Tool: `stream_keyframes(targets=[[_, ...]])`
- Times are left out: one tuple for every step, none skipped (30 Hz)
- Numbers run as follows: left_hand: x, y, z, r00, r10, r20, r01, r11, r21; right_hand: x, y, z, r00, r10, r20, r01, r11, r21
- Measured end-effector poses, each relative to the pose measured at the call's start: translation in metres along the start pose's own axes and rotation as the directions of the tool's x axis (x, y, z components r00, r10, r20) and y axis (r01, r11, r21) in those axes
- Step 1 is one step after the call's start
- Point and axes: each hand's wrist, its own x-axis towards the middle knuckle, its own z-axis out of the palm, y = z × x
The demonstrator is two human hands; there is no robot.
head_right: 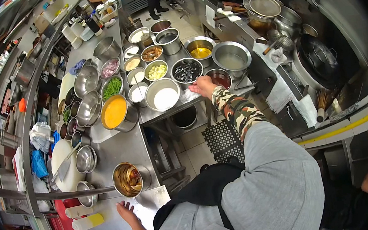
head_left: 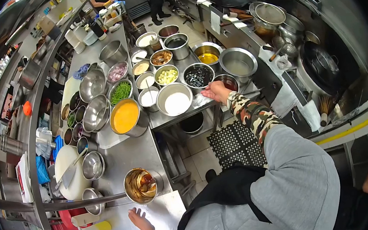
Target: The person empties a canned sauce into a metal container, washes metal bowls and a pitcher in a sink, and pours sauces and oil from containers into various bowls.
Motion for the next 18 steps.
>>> stream_keyframes(targets=[[-0.006,-0.004,-0.004,1.0,-0.023,0.003,0.023,1.0,-0.014,0.005,0.0,0.004,0.999,-0.042,-0.028,0.042,0.999,-0.002],[-0.012,-0.008,-0.008,0.999,-0.048,0.007,0.048,0.999,-0.024,0.01,0.002,0.007,0.992,-0.11,-0.065,0.106,0.993,-0.058],[-0.017,-0.009,-0.008,0.998,-0.066,0.008,0.067,0.998,-0.017,0.015,0.003,0.01,0.991,-0.114,-0.073,0.111,0.993,-0.044],[-0.018,-0.012,-0.01,0.997,-0.076,0.004,0.076,0.997,-0.013,0.02,0.003,0.013,0.99,-0.119,-0.08,0.117,0.993,-0.029],[-0.019,-0.014,-0.008,0.997,-0.082,0.004,0.082,0.996,-0.017,0.025,0.002,0.017,0.986,-0.114,-0.119,0.111,0.993,-0.034],[-0.019,-0.015,-0.006,0.996,-0.086,0.005,0.086,0.996,-0.021,0.032,0.0,0.02,0.987,-0.111,-0.119,0.108,0.993,-0.038],[-0.019,-0.014,-0.004,0.996,-0.084,0.002,0.084,0.996,-0.002,0.04,-0.002,0.023,0.986,-0.104,-0.131,0.098,0.994,-0.049],[-0.02,-0.013,-0.002,0.996,-0.084,-0.001,0.084,0.996,-0.001,0.047,-0.004,0.025,0.985,-0.096,-0.142,0.089,0.994,-0.057],[-0.02,-0.012,0.002,0.996,-0.085,-0.023,0.085,0.996,-0.002,0.052,-0.007,0.029,0.986,-0.091,-0.139,0.084,0.995,-0.059],[-0.019,-0.01,0.005,0.995,-0.084,-0.045,0.084,0.996,-0.003,0.058,-0.01,0.033,0.987,-0.089,-0.135,0.082,0.995,-0.056],[-0.018,-0.008,0.009,0.996,-0.081,-0.048,0.081,0.997,-0.001,0.066,-0.014,0.036,0.982,-0.104,-0.156,0.096,0.994,-0.053],[-0.017,-0.007,0.014,0.994,-0.072,-0.08,0.072,0.997,0.004,0.072,-0.017,0.04,0.977,-0.117,-0.177,0.11,0.993,-0.052],[-0.02,-0.007,0.018,0.991,-0.067,-0.114,0.069,0.998,0.011,0.08,-0.021,0.044,0.979,-0.11,-0.173,0.102,0.993,-0.054],[-0.024,-0.007,0.021,0.989,-0.077,-0.126,0.079,0.997,0.015,0.087,-0.025,0.046,0.981,-0.107,-0.163,0.101,0.994,-0.047],[-0.028,-0.004,0.024,0.986,-0.062,-0.155,0.068,0.997,0.031,0.092,-0.027,0.048,0.983,-0.103,-0.149,0.098,0.994,-0.041],[-0.031,0.0,0.03,0.982,-0.042,-0.185,0.05,0.998,0.041,0.096,-0.032,0.052,0.986,-0.098,-0.135,0.091,0.995,-0.05],[-0.036,0.005,0.035,0.971,-0.061,-0.23,0.066,0.998,0.014,0.1,-0.037,0.057,0.983,-0.119,-0.141,0.112,0.992,-0.058],[-0.04,0.007,0.038,0.967,-0.062,-0.245,0.067,0.998,0.012,0.105,-0.038,0.06,0.979,-0.139,-0.149,0.131,0.989,-0.064]])
